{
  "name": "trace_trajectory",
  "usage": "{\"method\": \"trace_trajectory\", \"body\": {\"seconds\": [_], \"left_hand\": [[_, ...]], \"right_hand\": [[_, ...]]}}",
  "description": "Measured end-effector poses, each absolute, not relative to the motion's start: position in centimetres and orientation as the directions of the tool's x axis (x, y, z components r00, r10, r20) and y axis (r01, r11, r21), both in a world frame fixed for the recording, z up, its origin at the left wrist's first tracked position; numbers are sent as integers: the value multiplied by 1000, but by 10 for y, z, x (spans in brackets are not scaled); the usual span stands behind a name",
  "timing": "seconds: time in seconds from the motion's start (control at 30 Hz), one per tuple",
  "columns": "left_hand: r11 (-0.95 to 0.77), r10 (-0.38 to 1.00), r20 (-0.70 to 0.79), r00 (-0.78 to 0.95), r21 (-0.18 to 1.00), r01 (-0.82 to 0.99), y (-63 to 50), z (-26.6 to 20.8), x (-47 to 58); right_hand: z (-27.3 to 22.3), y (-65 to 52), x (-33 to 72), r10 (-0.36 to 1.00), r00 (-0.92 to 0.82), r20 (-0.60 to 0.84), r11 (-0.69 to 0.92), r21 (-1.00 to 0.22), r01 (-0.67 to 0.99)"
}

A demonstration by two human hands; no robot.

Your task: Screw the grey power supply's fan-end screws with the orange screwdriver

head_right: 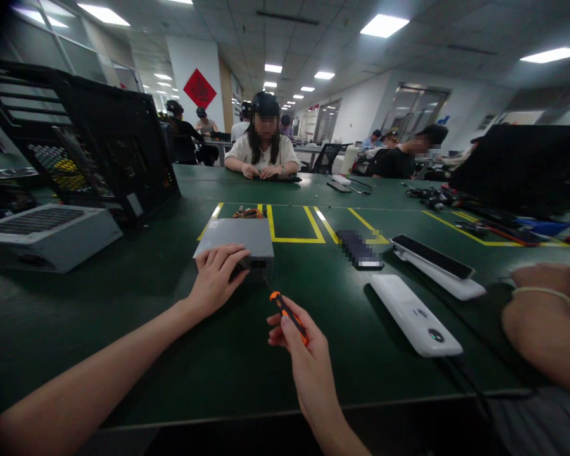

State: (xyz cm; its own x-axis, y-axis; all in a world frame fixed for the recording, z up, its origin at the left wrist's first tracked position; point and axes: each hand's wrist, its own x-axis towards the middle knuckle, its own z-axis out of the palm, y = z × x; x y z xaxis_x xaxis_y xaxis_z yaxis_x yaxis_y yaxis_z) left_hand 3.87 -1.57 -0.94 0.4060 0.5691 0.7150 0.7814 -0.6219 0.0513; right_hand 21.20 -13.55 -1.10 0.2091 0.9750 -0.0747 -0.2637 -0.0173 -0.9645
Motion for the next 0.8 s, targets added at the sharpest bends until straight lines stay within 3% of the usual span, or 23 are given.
{"method": "trace_trajectory", "body": {"seconds": [0.2, 0.33, 0.47, 0.63, 0.8], "left_hand": [[-632, 519, 754, 403, 21, 775, -22, -7, 35], [-736, 487, 634, 601, -72, 673, -33, -10, 41], [-715, 623, 431, 653, -25, 699, -34, -19, 56], [-595, 774, 295, 560, 38, 803, -32, -19, 69], [-557, 816, 237, 527, 79, 827, -32, -11, 81]], "right_hand": [[-14, -147, 220, 972, 226, -66, -14, -975, -223], [-19, -162, 236, 956, 291, -47, -3, -989, -148], [-24, -173, 249, 934, 357, -10, 21, -996, -82], [-29, -180, 253, 945, 327, 15, 30, -999, -42], [-31, -184, 247, 958, 284, 44, 36, -999, 33]]}}
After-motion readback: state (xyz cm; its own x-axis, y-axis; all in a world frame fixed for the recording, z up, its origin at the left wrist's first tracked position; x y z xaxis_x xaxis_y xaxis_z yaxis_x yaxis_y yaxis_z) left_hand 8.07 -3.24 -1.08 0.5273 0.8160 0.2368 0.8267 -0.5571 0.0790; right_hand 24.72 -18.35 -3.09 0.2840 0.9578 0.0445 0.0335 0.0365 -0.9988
